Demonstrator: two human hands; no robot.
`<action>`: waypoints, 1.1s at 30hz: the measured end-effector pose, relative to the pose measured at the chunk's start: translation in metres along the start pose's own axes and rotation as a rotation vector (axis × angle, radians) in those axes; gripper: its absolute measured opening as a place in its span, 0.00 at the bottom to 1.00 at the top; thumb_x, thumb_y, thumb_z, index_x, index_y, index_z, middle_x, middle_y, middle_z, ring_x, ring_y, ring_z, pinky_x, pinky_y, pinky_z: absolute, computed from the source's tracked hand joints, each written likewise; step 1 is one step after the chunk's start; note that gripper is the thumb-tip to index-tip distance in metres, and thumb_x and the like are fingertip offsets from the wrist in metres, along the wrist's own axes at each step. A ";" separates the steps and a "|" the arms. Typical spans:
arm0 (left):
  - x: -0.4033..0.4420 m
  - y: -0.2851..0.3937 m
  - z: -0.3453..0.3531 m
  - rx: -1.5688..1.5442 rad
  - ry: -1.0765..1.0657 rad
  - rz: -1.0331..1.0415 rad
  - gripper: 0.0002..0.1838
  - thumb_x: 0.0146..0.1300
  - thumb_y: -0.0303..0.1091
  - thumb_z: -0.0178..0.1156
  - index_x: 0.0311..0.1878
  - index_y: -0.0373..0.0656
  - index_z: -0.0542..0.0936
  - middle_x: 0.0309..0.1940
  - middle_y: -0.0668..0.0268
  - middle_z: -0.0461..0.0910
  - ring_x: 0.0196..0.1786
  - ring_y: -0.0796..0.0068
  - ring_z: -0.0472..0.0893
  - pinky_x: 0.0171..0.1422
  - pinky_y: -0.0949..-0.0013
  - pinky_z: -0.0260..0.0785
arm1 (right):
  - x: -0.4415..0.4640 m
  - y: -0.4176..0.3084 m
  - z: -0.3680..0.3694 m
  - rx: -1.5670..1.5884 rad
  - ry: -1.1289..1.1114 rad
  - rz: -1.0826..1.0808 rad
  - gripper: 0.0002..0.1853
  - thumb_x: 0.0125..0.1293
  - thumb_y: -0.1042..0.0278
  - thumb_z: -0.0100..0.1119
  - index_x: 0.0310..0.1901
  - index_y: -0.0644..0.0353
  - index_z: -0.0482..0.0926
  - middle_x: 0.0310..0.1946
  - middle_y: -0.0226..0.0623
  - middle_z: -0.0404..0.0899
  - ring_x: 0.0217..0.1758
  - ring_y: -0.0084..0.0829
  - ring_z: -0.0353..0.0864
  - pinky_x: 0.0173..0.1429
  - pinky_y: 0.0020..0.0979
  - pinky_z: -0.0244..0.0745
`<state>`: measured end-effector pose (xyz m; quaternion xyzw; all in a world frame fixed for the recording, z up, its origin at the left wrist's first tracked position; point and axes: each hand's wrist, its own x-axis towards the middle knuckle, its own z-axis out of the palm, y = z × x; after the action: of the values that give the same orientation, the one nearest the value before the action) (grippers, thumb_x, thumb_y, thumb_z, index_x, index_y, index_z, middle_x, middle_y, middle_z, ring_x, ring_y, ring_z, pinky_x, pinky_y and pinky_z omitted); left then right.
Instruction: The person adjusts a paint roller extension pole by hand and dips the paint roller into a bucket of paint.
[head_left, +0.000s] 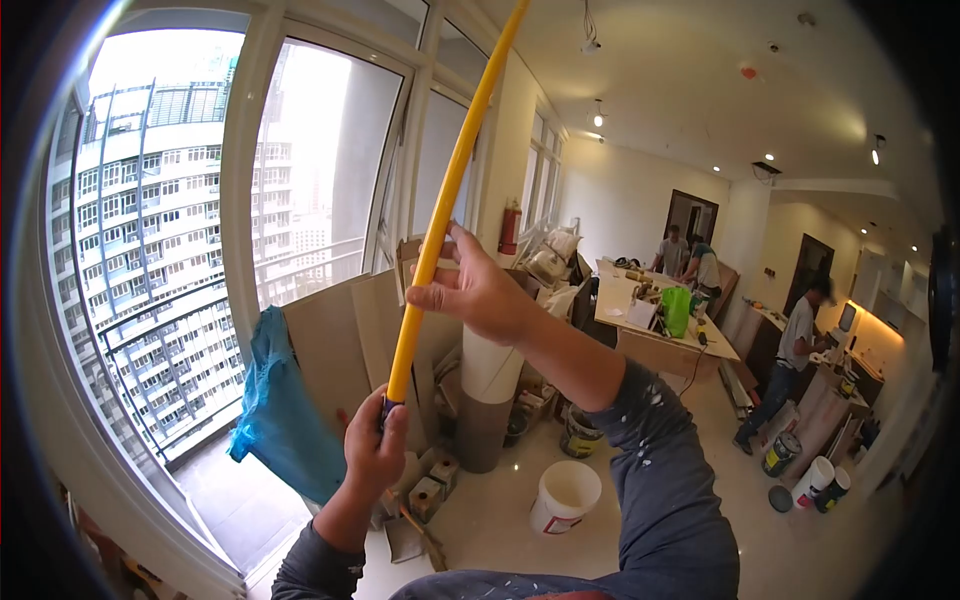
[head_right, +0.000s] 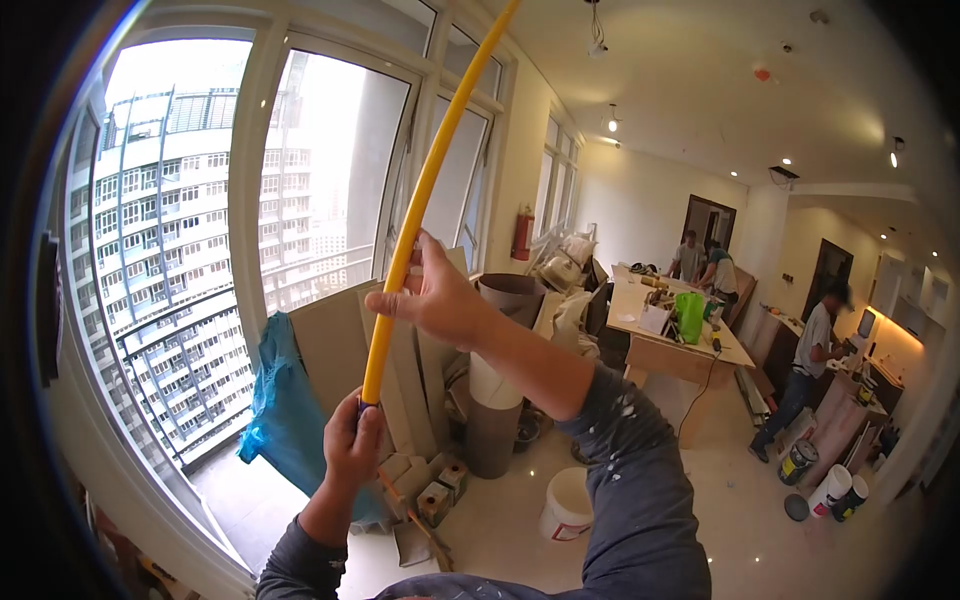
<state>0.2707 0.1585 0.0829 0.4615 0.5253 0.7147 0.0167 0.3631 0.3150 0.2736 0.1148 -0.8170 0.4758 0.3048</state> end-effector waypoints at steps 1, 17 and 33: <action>-0.010 -0.002 -0.006 -0.003 0.005 0.011 0.20 0.71 0.38 0.58 0.60 0.35 0.75 0.27 0.74 0.74 0.29 0.85 0.73 0.35 0.76 0.67 | -0.005 -0.004 0.009 -0.013 -0.010 -0.007 0.56 0.61 0.62 0.74 0.76 0.69 0.38 0.62 0.47 0.63 0.65 0.38 0.73 0.67 0.36 0.74; -0.054 0.036 -0.051 -0.029 0.026 -0.021 0.20 0.72 0.35 0.58 0.62 0.33 0.74 0.28 0.74 0.73 0.30 0.87 0.72 0.37 0.78 0.67 | -0.019 -0.043 0.067 0.065 0.023 0.085 0.49 0.65 0.64 0.70 0.76 0.68 0.44 0.64 0.50 0.65 0.62 0.36 0.77 0.61 0.35 0.79; 0.031 -0.046 0.016 -0.063 -0.001 -0.004 0.19 0.73 0.35 0.58 0.61 0.34 0.75 0.30 0.75 0.74 0.32 0.89 0.70 0.37 0.81 0.64 | 0.040 0.040 -0.021 0.322 0.281 0.140 0.40 0.64 0.63 0.70 0.70 0.68 0.57 0.45 0.37 0.77 0.48 0.29 0.80 0.53 0.35 0.78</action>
<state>0.2431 0.2064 0.0680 0.4603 0.5031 0.7307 0.0329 0.3207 0.3578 0.2771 0.0376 -0.6860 0.6314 0.3596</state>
